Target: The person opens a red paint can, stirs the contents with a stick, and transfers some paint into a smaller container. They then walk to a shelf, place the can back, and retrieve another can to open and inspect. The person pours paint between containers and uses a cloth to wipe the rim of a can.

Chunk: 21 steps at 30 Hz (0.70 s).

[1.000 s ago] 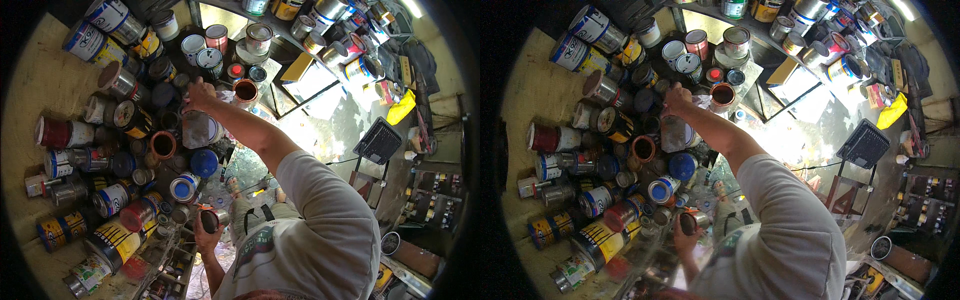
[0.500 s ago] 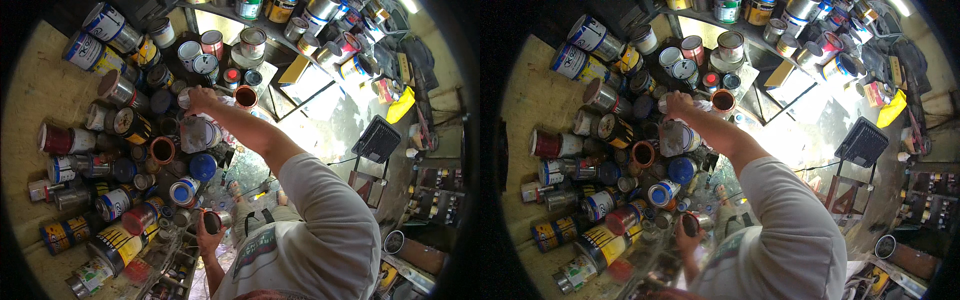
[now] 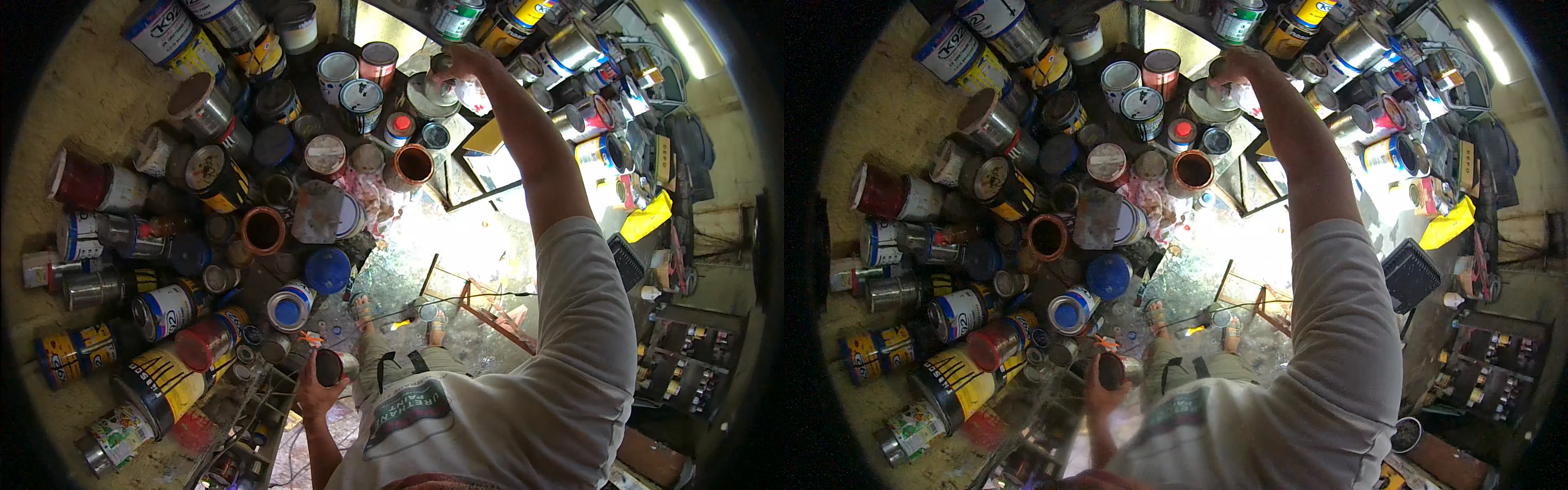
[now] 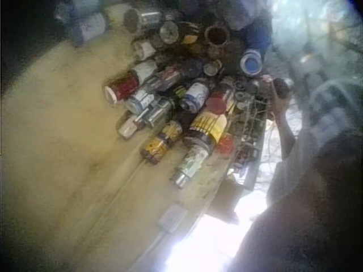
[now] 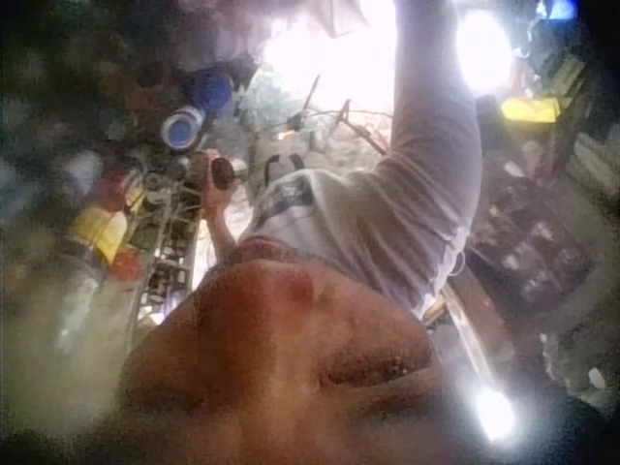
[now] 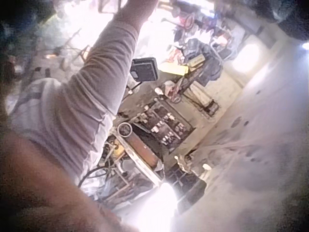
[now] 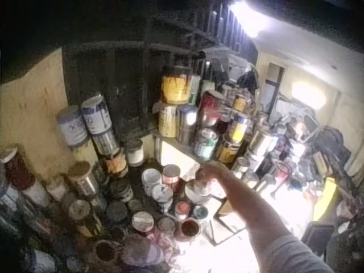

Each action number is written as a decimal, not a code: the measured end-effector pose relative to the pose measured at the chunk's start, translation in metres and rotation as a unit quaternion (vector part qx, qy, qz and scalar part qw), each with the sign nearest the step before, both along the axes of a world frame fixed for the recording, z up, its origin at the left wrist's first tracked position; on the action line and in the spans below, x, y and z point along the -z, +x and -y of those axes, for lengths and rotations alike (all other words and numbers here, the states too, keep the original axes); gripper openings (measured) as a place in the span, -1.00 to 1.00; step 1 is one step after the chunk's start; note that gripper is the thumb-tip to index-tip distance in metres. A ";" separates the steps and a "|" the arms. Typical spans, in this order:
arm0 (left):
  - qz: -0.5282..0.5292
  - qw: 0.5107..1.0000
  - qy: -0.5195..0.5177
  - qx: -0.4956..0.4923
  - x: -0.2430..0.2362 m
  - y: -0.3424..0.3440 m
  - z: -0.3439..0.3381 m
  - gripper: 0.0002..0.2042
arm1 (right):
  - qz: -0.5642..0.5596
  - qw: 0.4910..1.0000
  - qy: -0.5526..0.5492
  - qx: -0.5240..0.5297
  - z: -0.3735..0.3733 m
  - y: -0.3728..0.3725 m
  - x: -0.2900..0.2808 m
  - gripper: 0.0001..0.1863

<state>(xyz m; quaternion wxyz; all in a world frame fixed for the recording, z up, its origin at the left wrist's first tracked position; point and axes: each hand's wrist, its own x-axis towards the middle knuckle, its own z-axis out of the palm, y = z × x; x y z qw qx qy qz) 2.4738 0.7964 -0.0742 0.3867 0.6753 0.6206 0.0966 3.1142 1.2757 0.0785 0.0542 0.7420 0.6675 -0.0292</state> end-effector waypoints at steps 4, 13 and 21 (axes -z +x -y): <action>-0.004 1.000 0.011 0.015 -0.005 0.004 -0.008 0.09 | -0.018 0.997 -0.069 -0.006 -0.016 0.012 -0.003 -0.22; 0.008 0.999 -0.027 0.025 -0.001 0.013 -0.011 0.09 | 0.081 0.983 -0.159 -0.043 -0.027 -0.021 -0.024 -0.29; 0.030 0.998 -0.042 0.035 -0.008 0.041 -0.027 0.08 | 0.036 0.995 -0.093 0.013 -0.026 -0.018 -0.025 -0.57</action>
